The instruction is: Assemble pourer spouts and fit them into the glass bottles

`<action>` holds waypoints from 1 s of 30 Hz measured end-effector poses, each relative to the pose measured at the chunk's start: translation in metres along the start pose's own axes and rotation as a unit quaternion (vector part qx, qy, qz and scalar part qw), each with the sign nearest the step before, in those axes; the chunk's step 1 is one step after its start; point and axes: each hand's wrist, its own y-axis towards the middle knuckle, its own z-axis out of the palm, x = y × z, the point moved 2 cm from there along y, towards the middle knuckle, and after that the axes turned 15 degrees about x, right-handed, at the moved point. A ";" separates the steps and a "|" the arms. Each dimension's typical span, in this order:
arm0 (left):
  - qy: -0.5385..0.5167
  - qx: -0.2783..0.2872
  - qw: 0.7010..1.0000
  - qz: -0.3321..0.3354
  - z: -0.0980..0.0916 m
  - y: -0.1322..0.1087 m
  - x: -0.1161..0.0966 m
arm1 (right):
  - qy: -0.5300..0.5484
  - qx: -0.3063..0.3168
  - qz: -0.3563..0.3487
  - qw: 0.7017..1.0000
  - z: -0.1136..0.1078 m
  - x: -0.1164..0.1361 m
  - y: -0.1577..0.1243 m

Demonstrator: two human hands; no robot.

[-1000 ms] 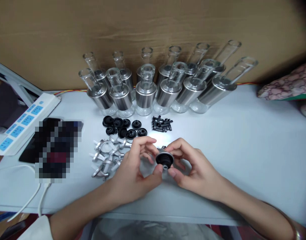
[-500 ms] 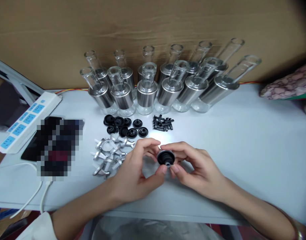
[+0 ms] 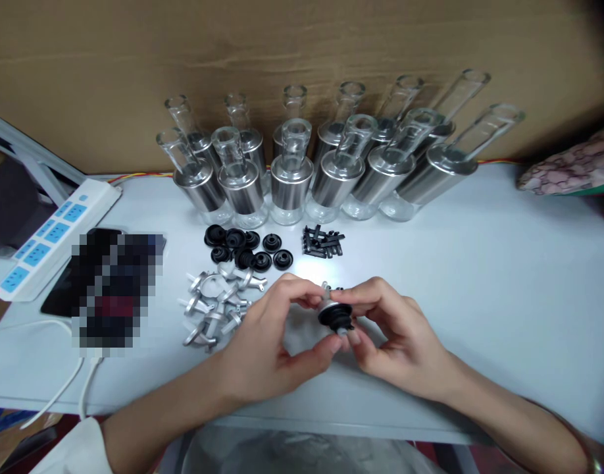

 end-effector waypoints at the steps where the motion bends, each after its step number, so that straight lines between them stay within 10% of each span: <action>1: 0.008 0.004 1.000 -0.008 -0.001 0.000 -0.001 | 0.003 -0.001 -0.004 1.000 0.000 0.000 0.000; 21: 0.061 0.094 0.994 0.004 -0.008 0.003 0.001 | -0.002 0.046 -0.006 0.999 0.000 -0.007 -0.002; 30: 0.067 0.102 0.993 0.007 -0.007 -0.001 0.007 | -0.178 0.026 -0.091 0.979 -0.021 -0.002 0.007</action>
